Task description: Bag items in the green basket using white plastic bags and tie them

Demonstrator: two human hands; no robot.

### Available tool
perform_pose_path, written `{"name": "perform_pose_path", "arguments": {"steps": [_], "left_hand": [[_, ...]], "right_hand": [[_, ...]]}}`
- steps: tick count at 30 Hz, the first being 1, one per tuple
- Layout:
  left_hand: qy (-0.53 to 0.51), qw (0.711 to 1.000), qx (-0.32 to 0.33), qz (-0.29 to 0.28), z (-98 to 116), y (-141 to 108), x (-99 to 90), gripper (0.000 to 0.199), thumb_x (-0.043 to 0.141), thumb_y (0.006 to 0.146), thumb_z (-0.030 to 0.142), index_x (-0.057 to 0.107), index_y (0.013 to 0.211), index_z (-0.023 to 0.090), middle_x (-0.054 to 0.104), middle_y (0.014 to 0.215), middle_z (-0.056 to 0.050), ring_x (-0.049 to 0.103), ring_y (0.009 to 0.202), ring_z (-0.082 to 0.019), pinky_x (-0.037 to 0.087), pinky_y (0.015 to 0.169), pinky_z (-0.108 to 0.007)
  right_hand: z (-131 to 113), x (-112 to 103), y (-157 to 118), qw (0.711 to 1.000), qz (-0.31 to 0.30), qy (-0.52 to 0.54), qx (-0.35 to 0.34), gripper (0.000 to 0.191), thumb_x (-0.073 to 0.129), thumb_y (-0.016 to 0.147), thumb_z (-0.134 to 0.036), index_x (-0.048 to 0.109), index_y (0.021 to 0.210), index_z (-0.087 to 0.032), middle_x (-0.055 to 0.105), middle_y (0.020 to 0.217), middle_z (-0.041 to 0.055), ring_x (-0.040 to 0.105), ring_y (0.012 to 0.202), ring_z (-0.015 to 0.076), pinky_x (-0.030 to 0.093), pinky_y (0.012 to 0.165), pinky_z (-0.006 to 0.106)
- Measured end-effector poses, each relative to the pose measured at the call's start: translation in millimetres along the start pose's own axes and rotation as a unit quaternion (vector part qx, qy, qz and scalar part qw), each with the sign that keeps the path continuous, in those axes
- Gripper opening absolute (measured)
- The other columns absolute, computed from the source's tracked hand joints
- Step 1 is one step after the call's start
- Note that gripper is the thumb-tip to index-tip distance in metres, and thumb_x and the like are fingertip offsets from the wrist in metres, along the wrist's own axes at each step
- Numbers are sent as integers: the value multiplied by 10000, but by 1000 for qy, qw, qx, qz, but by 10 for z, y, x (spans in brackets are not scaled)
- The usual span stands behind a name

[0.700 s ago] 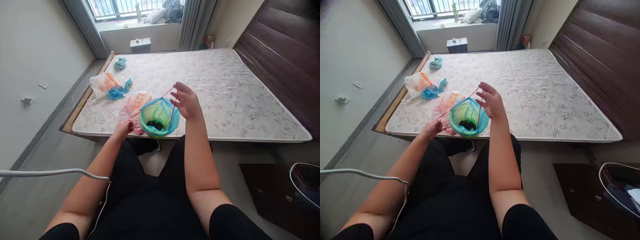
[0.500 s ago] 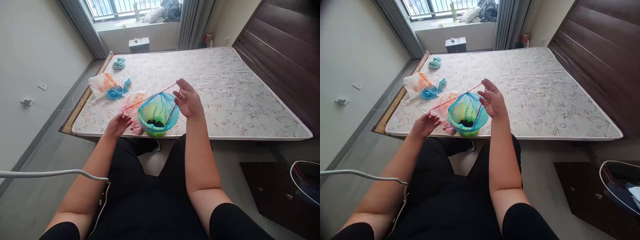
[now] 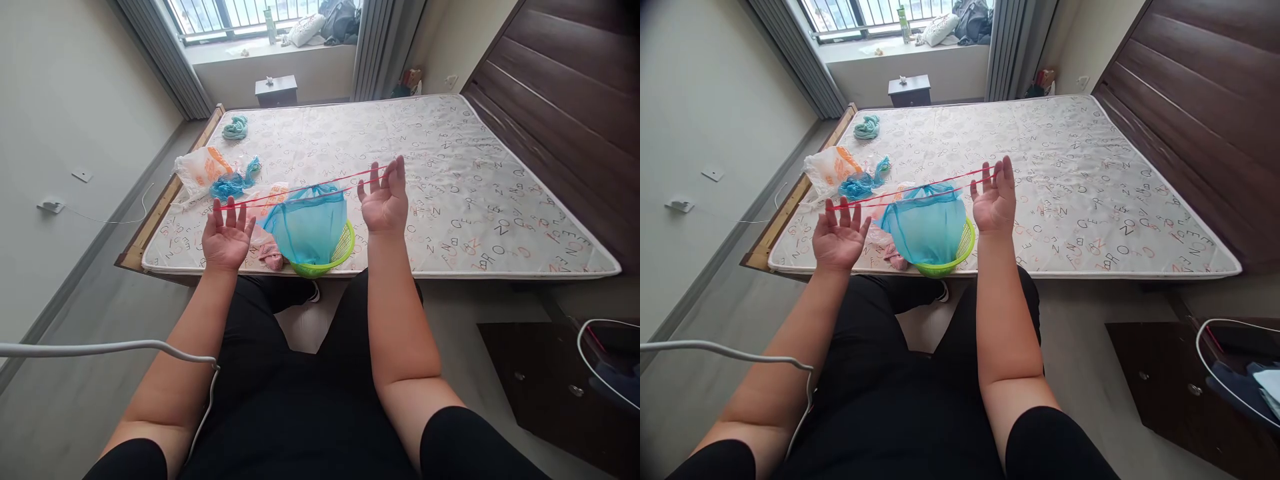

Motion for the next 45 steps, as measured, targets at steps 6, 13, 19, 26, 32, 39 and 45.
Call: {"name": "perform_pose_path", "arguments": {"steps": [6, 13, 19, 26, 32, 39, 45], "left_hand": [[-23, 999, 30, 36, 14, 65, 120, 213, 551, 1039, 332, 701, 1188, 356, 774, 1104, 14, 698, 1178, -149, 507, 1100, -391], [2, 999, 33, 3, 34, 10, 478, 249, 666, 984, 237, 659, 1215, 331, 702, 896, 46, 528, 518, -13, 523, 594, -121], [121, 988, -37, -93, -189, -159, 893, 268, 796, 857, 252, 557, 978, 249, 627, 769, 53, 320, 414, -17, 249, 373, -150], [251, 958, -51, -126, -372, -385, 1057, 227, 741, 792, 273, 534, 855, 207, 563, 686, 45, 324, 430, -33, 194, 395, -175], [246, 966, -5, -74, -350, -520, 877, 246, 694, 831, 375, 565, 721, 196, 316, 538, 65, 325, 450, -69, 231, 432, -217], [315, 948, 10, -33, -352, -559, 673, 404, 706, 884, 541, 651, 720, 175, 423, 541, 44, 372, 452, -70, 277, 454, -235], [227, 974, -5, -6, -315, -490, 590, 306, 693, 865, 455, 759, 881, 157, 525, 709, 19, 284, 460, -36, 201, 418, -219]], "right_hand": [[34, 113, -30, 999, 17, 31, -32, 481, 511, 942, -589, 538, 1385, -402, 560, 1375, 50, 602, 1255, 241, 566, 905, 449], [-100, 388, -128, 996, -61, -40, 54, 311, 542, 947, -528, 552, 1234, -408, 625, 1212, 1, 401, 546, 85, 298, 394, 240], [-129, 785, -379, 958, -222, -8, 184, 225, 658, 869, -333, 499, 1022, -287, 619, 932, -24, 215, 498, 55, 137, 399, 217], [-17, 1200, -566, 921, -323, -19, 216, 254, 667, 831, -280, 436, 934, -262, 542, 784, -56, 272, 516, 52, 194, 435, 206], [84, 1335, -634, 893, -376, -109, 221, 182, 648, 809, -254, 492, 902, -259, 552, 745, -41, 337, 554, 87, 290, 489, 253], [101, 1330, -601, 878, -412, -141, 201, 121, 633, 777, -218, 544, 859, -233, 639, 810, -4, 452, 633, 108, 334, 522, 257], [88, 1320, -553, 911, -344, -197, 110, 85, 637, 808, -282, 645, 833, -201, 661, 915, 22, 587, 868, 156, 500, 779, 322]]}}
Point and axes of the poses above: each hand's wrist, its own y-axis towards the middle knuckle, its own x-axis out of the palm, z = x × y, the point moved 4 cm from there along y, towards the middle knuckle
